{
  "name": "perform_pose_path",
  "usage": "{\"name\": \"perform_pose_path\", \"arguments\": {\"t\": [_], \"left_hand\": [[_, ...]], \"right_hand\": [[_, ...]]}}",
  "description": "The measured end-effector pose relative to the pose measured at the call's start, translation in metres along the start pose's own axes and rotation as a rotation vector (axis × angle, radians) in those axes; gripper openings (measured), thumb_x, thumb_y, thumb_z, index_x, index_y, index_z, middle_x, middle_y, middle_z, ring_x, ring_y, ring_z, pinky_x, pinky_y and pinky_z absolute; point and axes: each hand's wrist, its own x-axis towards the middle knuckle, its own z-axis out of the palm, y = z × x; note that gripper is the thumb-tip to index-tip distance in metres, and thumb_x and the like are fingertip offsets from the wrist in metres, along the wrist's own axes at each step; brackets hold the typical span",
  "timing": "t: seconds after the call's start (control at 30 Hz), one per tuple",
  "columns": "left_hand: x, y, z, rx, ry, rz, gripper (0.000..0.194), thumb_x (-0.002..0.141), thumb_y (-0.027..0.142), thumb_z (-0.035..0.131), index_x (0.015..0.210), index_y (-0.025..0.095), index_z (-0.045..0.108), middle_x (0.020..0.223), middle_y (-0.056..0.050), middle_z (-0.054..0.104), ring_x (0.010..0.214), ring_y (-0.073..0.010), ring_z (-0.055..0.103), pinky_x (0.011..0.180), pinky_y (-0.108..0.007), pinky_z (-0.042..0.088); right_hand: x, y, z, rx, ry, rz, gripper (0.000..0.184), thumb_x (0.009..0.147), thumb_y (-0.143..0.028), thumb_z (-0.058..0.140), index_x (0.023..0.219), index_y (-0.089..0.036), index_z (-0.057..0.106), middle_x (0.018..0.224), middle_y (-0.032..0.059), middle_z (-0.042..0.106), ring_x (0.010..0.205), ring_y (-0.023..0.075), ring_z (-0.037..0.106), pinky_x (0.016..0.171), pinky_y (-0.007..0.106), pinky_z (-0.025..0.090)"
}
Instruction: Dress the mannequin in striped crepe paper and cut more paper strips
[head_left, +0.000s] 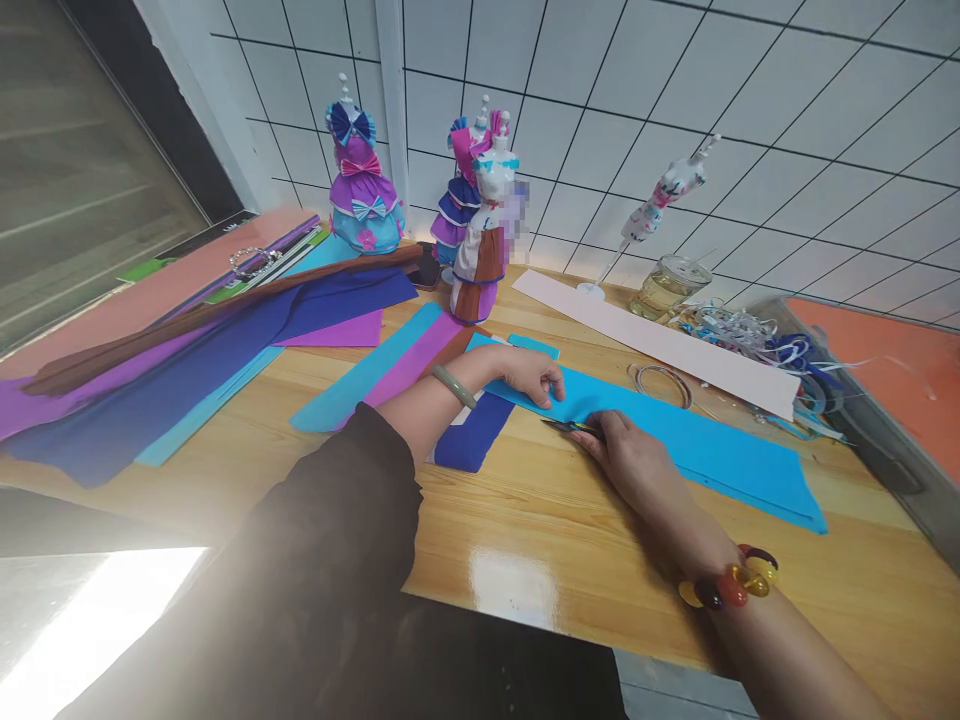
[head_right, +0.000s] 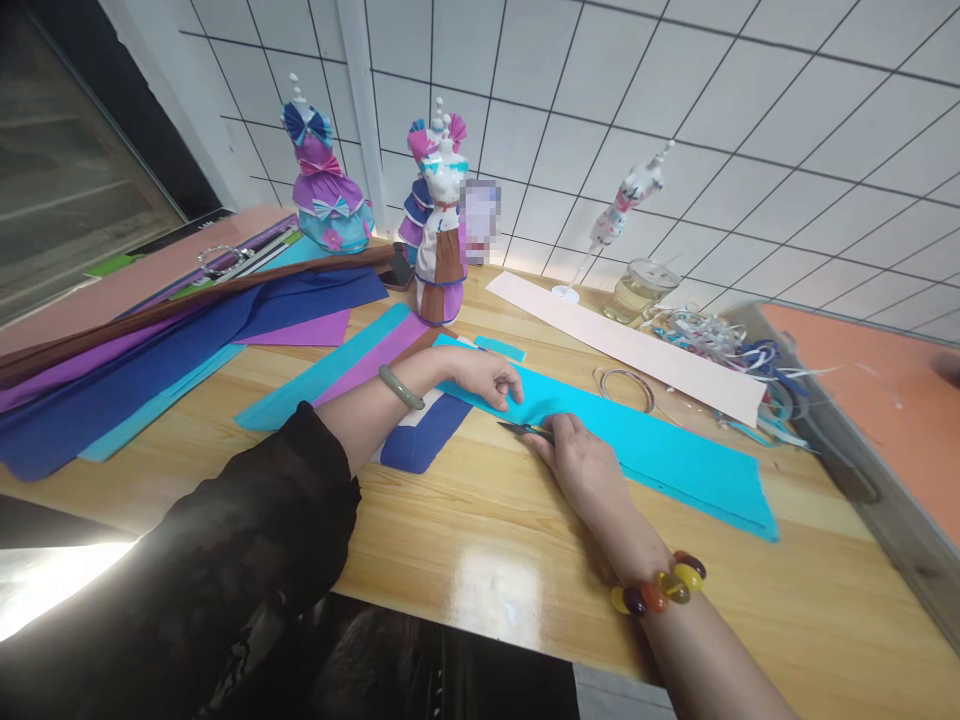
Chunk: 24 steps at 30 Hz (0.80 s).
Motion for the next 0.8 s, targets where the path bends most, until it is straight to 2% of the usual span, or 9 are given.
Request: {"name": "perform_pose_path", "arguments": {"t": [0.37, 0.8], "left_hand": [[-0.003, 0.007, -0.001, 0.023, 0.005, -0.025, 0.046, 0.069, 0.034, 0.061, 0.112, 0.017, 0.061, 0.082, 0.0, 0.061, 0.077, -0.014, 0.054, 0.066, -0.025, 0.039], [-0.007, 0.009, -0.004, 0.015, 0.005, -0.006, 0.045, 0.07, 0.038, 0.06, 0.111, 0.021, 0.062, 0.081, 0.001, 0.061, 0.082, -0.0141, 0.054, 0.069, -0.023, 0.038]], "right_hand": [[-0.004, 0.008, 0.005, -0.021, 0.042, 0.037, 0.049, 0.088, -0.06, 0.03, 0.094, -0.019, 0.057, 0.09, 0.0103, 0.067, 0.074, 0.0246, 0.062, 0.057, 0.031, 0.039], [0.003, -0.004, 0.003, -0.027, 0.031, -0.004, 0.051, 0.089, -0.06, 0.029, 0.099, -0.018, 0.056, 0.095, 0.012, 0.066, 0.079, 0.0258, 0.063, 0.059, 0.032, 0.041]]}}
